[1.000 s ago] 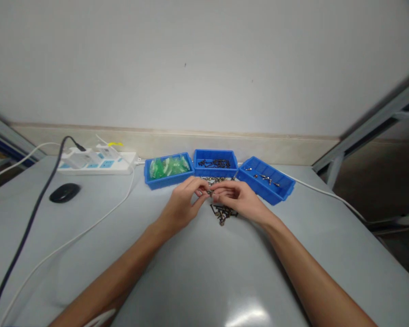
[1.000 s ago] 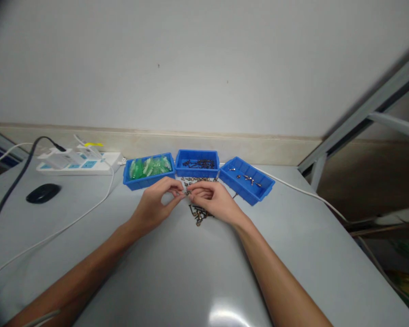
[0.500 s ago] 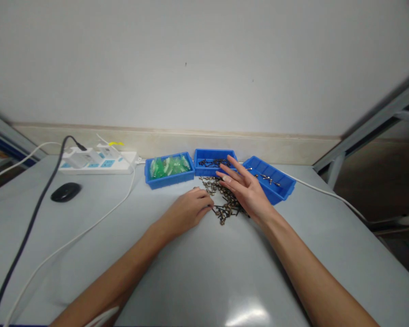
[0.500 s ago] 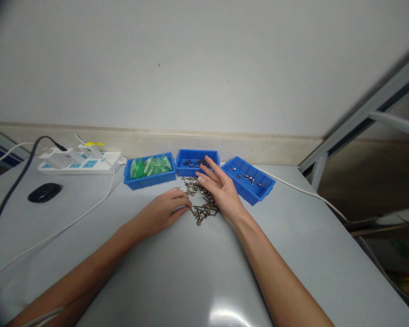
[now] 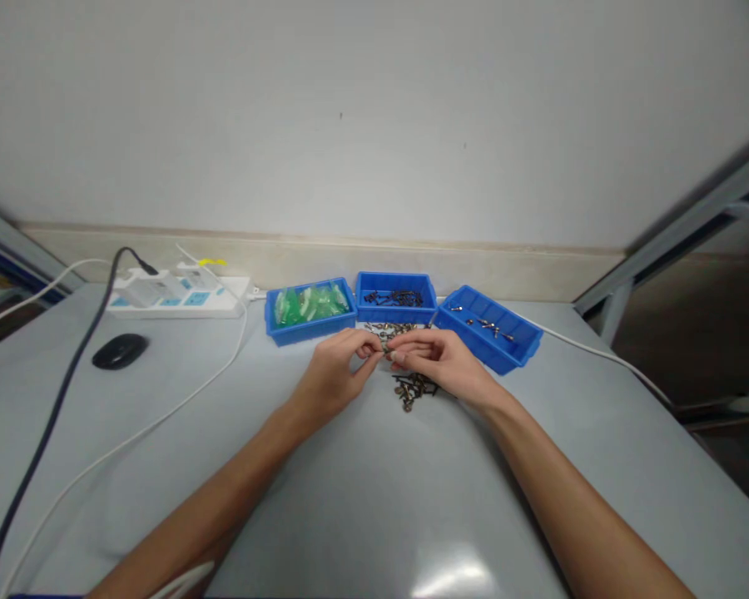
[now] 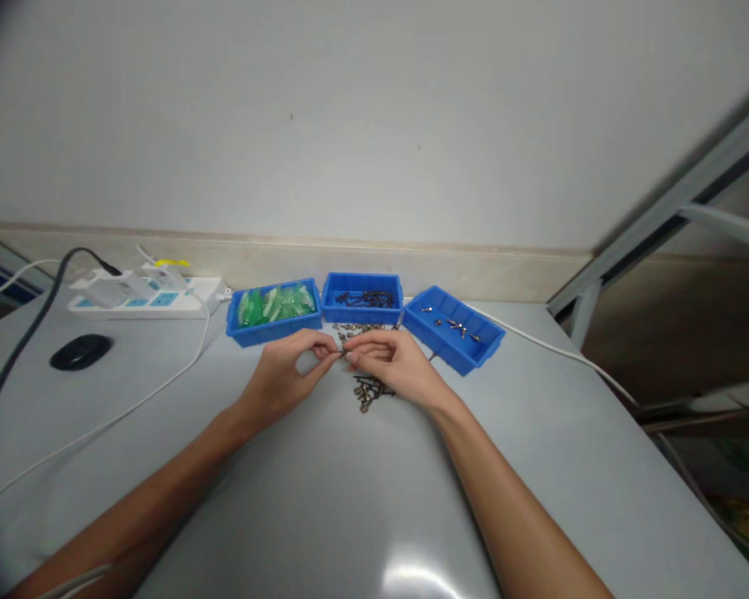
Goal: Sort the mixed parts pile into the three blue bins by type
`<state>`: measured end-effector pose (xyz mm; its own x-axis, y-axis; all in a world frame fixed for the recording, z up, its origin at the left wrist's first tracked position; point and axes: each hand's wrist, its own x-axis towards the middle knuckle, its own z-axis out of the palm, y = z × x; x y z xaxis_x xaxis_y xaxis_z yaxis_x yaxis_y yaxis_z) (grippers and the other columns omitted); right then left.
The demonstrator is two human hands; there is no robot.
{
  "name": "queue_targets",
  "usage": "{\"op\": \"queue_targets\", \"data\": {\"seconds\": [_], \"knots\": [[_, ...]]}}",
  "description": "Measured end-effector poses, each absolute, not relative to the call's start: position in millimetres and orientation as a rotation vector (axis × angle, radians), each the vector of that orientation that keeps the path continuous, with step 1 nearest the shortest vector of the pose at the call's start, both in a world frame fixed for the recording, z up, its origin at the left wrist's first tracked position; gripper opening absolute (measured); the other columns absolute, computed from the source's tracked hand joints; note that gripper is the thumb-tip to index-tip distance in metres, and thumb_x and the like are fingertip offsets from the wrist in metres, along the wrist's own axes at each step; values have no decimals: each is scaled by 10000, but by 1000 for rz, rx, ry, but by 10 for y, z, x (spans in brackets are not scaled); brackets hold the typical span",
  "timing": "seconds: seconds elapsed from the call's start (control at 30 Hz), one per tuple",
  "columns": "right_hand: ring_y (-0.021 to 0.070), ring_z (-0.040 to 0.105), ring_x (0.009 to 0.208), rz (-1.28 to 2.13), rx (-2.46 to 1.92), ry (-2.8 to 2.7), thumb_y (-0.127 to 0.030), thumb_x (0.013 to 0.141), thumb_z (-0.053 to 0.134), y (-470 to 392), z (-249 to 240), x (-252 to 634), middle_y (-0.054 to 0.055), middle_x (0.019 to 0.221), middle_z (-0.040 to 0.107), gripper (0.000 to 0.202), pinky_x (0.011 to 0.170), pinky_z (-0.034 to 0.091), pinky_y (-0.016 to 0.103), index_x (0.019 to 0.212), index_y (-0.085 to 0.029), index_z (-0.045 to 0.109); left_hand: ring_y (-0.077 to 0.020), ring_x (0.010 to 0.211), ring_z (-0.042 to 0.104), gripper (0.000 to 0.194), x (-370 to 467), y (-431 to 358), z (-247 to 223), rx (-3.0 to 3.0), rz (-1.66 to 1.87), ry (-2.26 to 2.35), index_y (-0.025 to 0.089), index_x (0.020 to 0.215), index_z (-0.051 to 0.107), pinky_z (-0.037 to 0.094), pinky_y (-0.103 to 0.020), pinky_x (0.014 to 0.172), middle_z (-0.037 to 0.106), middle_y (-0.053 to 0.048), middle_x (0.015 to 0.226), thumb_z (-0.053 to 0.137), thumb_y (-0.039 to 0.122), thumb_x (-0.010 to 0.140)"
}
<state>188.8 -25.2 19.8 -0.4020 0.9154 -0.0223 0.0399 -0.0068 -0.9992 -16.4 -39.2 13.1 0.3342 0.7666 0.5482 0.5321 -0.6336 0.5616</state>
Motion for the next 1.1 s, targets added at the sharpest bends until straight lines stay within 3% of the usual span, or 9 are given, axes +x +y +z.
{"op": "queue_targets", "data": {"seconds": [0.17,0.27,0.37,0.43,0.5,0.8,1.0,1.1], "knots": [[201,736,736,1569,-1017,-1368,-395,658,864,-259,194,1863,56,776,766,309,727,595,338,867,-185,778,-156,779,651,88,-134,-407,123,2284,1215,1158,187,945,634,542,-285,753,694,-12,867,661,144,873],[182,711,688,1440,-1065,-1315,-408,694,840,-238,205,1864,52,741,756,260,715,581,325,813,-186,778,-202,898,637,113,-122,-395,78,2432,1078,1171,175,1025,640,536,-355,846,696,-53,964,630,171,913],[222,721,961,1320,-983,-1261,-383,774,788,-217,225,1878,74,1030,772,294,897,551,370,1025,-230,770,-252,1025,580,169,-113,-378,21,2616,887,1178,159,1091,650,508,-429,933,672,-101,1074,557,163,949],[242,645,1183,1294,-906,-1246,-357,796,774,-210,234,1886,60,1284,688,431,1027,488,411,1215,-292,696,-264,1054,548,196,-106,-367,-14,2690,807,1200,153,1102,655,504,-445,943,652,-117,1114,530,141,952],[244,598,1257,1278,-872,-1231,-343,798,774,-209,233,1891,44,1380,626,521,1075,451,433,1299,-332,632,-266,1054,534,203,-101,-357,-39,2735,766,1214,151,1099,654,506,-446,936,641,-119,1119,524,120,946],[230,698,1024,1330,-899,-1253,-324,814,745,-224,216,1887,75,1260,695,389,875,530,369,1195,-273,686,-254,949,523,148,-91,-363,7,2707,653,1356,131,938,654,506,-419,886,625,-101,1000,509,137,960],[195,706,898,1343,-898,-1245,-327,805,753,-224,202,1872,77,1190,724,363,790,525,324,1154,-250,692,-269,989,509,124,-66,-395,58,2681,585,1463,136,1031,638,495,-418,898,606,-106,1071,576,137,923],[186,707,873,1343,-909,-1241,-320,803,752,-224,192,1865,81,1170,731,355,770,518,307,1144,-240,695,-268,973,513,106,-61,-384,28,2705,540,1514,139,982,643,496,-417,890,605,-109,1067,545,148,943]]}}
